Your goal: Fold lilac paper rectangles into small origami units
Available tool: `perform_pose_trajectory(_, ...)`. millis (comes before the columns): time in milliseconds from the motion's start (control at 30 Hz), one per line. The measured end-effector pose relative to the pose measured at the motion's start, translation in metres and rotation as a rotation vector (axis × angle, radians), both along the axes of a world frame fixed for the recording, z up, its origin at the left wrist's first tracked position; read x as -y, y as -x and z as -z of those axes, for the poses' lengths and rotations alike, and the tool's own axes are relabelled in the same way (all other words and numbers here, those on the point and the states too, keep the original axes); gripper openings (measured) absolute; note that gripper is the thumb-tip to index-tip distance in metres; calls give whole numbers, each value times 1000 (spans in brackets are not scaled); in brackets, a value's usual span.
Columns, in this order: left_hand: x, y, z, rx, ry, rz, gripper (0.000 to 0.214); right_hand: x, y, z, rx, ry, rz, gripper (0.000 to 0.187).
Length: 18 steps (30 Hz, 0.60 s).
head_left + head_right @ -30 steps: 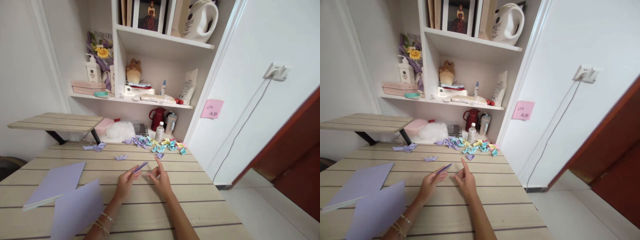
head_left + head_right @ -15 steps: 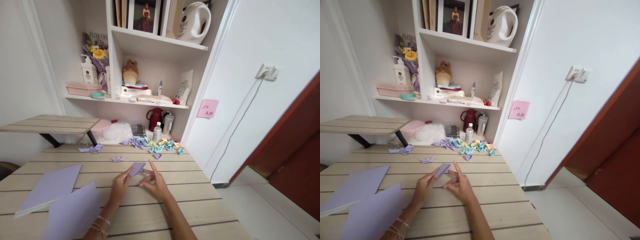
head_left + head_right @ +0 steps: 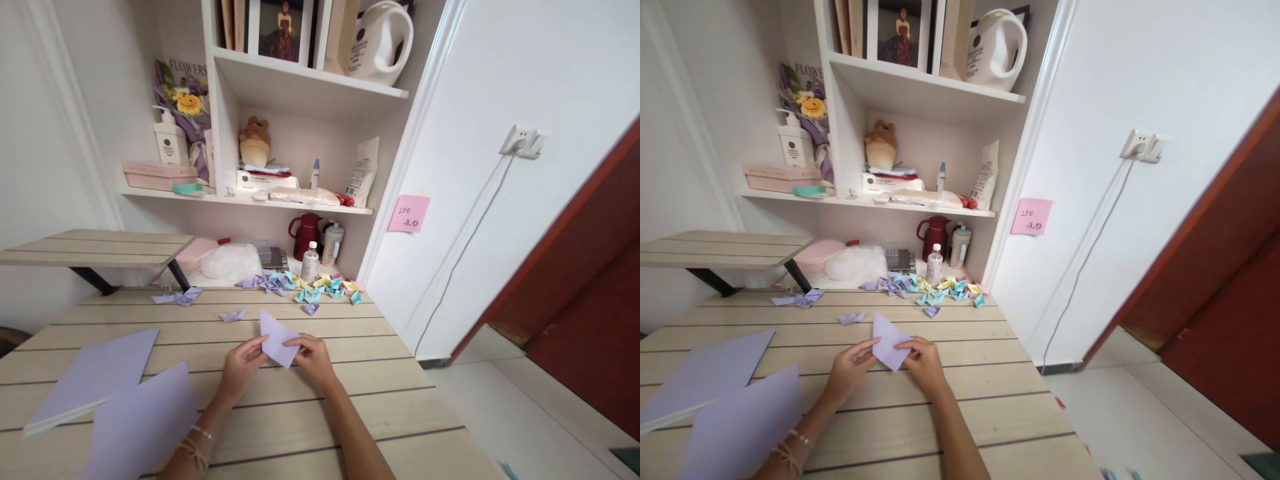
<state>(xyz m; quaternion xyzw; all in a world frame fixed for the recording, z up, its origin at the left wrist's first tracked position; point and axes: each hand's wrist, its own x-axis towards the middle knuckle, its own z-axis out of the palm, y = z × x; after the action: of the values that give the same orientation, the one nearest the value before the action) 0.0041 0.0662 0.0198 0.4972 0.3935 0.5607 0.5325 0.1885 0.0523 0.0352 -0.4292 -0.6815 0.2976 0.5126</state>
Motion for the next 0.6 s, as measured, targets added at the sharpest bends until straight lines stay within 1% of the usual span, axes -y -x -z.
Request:
perform_pose_trajectory(67,1,-2,-2,42,45,41,39,0,-1,0,-20,25,-15,19)
perform_pose_trajectory(133,2,-4,-4,57,71,77,40,0,0,0,-71,59,-80,19)
perform_pose_trajectory(200,3,-5,-6,47,92,110,38,-1,2,0,-150,125,-156,21)
perform_pose_trajectory(267,4,-5,-6,10,97,125,35,-1,4,2,-240,209,-187,22)
perform_pose_trajectory(367,5,-6,-6,-55,82,89,30,-1,5,2,-333,287,-160,23)
perform_pose_trajectory(500,6,-9,-5,-63,42,31,21,-1,8,1,-362,304,-122,24)
perform_pose_trajectory(600,10,-13,-8,-59,50,10,18,-2,14,6,-400,316,17,28)
